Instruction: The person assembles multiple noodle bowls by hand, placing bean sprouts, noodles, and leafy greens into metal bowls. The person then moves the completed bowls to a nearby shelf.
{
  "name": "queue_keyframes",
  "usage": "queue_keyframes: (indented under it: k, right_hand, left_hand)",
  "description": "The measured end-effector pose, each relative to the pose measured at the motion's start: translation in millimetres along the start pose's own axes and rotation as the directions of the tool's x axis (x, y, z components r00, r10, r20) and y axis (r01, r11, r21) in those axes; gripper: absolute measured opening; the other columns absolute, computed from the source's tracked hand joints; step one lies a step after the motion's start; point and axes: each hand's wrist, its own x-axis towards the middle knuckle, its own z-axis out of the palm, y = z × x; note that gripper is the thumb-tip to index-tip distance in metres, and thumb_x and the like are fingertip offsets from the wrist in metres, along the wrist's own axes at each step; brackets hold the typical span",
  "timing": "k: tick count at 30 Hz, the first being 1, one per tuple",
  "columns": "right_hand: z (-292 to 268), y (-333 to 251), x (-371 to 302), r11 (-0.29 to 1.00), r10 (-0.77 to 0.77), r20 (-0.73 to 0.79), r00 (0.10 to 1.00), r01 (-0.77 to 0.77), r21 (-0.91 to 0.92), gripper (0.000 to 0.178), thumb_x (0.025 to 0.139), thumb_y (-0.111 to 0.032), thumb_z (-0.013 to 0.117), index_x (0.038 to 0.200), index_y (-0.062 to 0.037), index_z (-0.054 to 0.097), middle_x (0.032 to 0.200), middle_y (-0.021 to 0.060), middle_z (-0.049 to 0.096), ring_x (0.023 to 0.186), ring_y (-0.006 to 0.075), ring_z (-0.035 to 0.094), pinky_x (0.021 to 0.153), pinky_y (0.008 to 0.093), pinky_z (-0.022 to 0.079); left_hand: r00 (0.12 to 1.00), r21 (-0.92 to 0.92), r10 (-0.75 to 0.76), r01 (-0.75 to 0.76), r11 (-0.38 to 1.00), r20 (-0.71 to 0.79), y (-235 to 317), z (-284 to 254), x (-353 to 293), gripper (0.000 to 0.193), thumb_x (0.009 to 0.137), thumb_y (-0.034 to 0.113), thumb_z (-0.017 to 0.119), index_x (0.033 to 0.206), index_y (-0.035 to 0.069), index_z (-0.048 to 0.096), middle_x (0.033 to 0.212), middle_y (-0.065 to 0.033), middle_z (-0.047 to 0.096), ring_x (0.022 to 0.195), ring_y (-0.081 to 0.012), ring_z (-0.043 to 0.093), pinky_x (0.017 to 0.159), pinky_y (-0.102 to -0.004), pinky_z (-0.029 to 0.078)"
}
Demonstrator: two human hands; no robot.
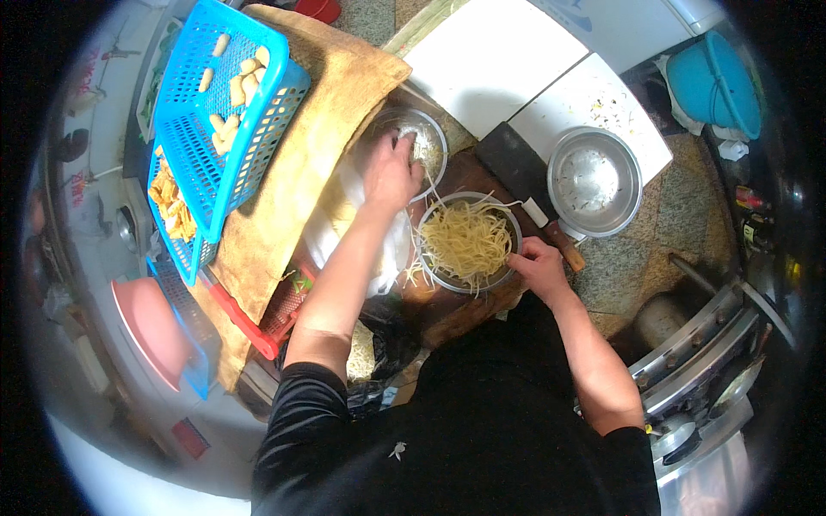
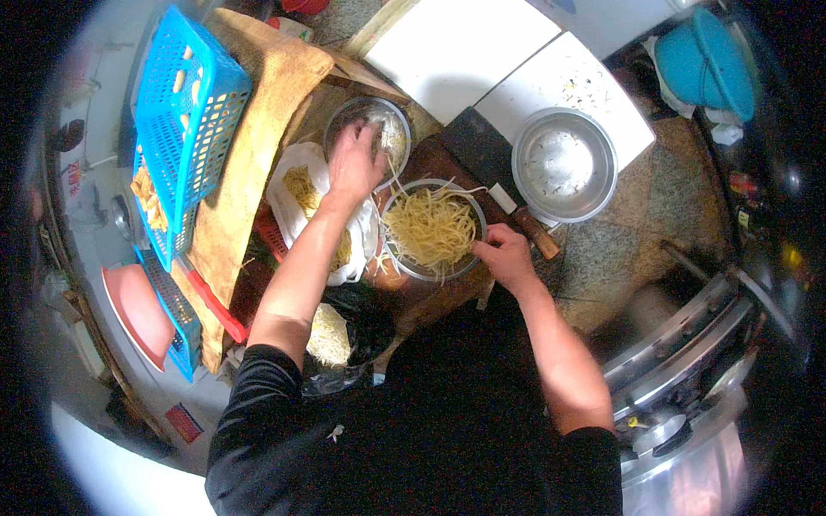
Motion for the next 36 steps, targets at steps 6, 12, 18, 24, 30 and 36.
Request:
queue_keyframes:
  k: [6, 12, 18, 24, 30, 36]
  right_hand:
    - [-2.0, -0.3, 1.3, 1.000, 0.007, -0.002, 1.000, -0.007, 0.004, 0.028, 0.083, -0.014, 0.082, 0.077, 0.0046, 0.062, 0.103, 0.0106, 0.070, 0.091, 0.0206, 0.065, 0.083, 0.0352, 0.051]
    - [-0.2, 0.2, 0.0, 0.999, -0.008, 0.004, 1.000, 0.008, 0.035, 0.027, 0.084, -0.014, 0.082, 0.077, 0.0042, 0.063, 0.106, 0.0108, 0.071, 0.092, 0.0194, 0.066, 0.083, 0.0350, 0.052]
    - [-0.3, 1.0, 0.8, 0.999, 0.019, 0.013, 1.000, -0.019, 0.033, 0.027, 0.085, -0.013, 0.082, 0.077, 0.0046, 0.063, 0.106, 0.0091, 0.072, 0.092, 0.0176, 0.065, 0.083, 0.0350, 0.051]
    - [-0.5, -1.4, 0.1, 0.998, 0.006, -0.001, 1.000, -0.006, 0.061, 0.025, 0.086, -0.013, 0.081, 0.078, 0.0044, 0.065, 0.105, 0.0088, 0.073, 0.091, 0.0168, 0.065, 0.082, 0.0339, 0.051]
    - [-0.4, -8.1, -1.7, 0.998, 0.026, 0.008, 1.000, -0.026, 0.060, 0.024, 0.086, -0.012, 0.081, 0.077, 0.0043, 0.065, 0.101, 0.0081, 0.072, 0.088, 0.0160, 0.064, 0.081, 0.0331, 0.051]
    - [-1.8, -9.8, -1.8, 1.000, 0.000, 0.016, 1.000, 0.000, 0.026, 0.025, 0.084, -0.013, 0.082, 0.077, 0.0044, 0.064, 0.088, 0.0057, 0.067, 0.081, 0.0152, 0.061, 0.076, 0.0329, 0.050]
  left_hand:
    - [0.992, -0.190, 0.053, -0.032, 0.981, 0.110, -24.1, 4.8, 5.4, 0.057, 0.092, 0.012, 0.069, 0.148, 0.009, 0.059, 0.141, -0.0254, 0.057, 0.135, -0.0433, 0.053, 0.118, -0.0440, 0.042]
    - [0.902, -0.213, 0.085, 0.008, 0.977, 0.424, -29.0, -2.7, -10.4, 0.058, 0.093, 0.010, 0.063, 0.151, 0.014, 0.057, 0.148, -0.0206, 0.052, 0.140, -0.0382, 0.050, 0.120, -0.0409, 0.040]
    - [0.956, -0.184, 0.148, -0.102, 0.978, 0.254, -14.2, -11.5, -20.7, 0.069, 0.096, 0.034, 0.069, 0.159, 0.015, 0.047, 0.166, -0.0221, 0.034, 0.155, -0.0400, 0.031, 0.128, -0.0458, 0.028]
    - [0.899, -0.153, 0.395, -0.371, 0.916, 0.189, -13.2, -3.3, -31.9, 0.051, 0.092, 0.027, 0.074, 0.135, 0.004, 0.061, 0.138, -0.0166, 0.056, 0.131, -0.0383, 0.051, 0.111, -0.0452, 0.044]
    - [0.958, -0.173, 0.275, -0.258, 0.950, 0.084, -20.7, 14.1, -38.1, 0.032, 0.089, 0.031, 0.080, 0.097, 0.002, 0.068, 0.100, -0.0131, 0.063, 0.098, -0.0365, 0.063, 0.084, -0.0444, 0.051]
    - [0.985, -0.553, -0.174, 0.144, 0.820, -0.001, -13.9, 12.8, -29.7, 0.049, 0.097, 0.038, 0.079, 0.068, 0.003, 0.062, 0.066, -0.0051, 0.061, 0.057, -0.0185, 0.051, 0.058, -0.0387, 0.045]
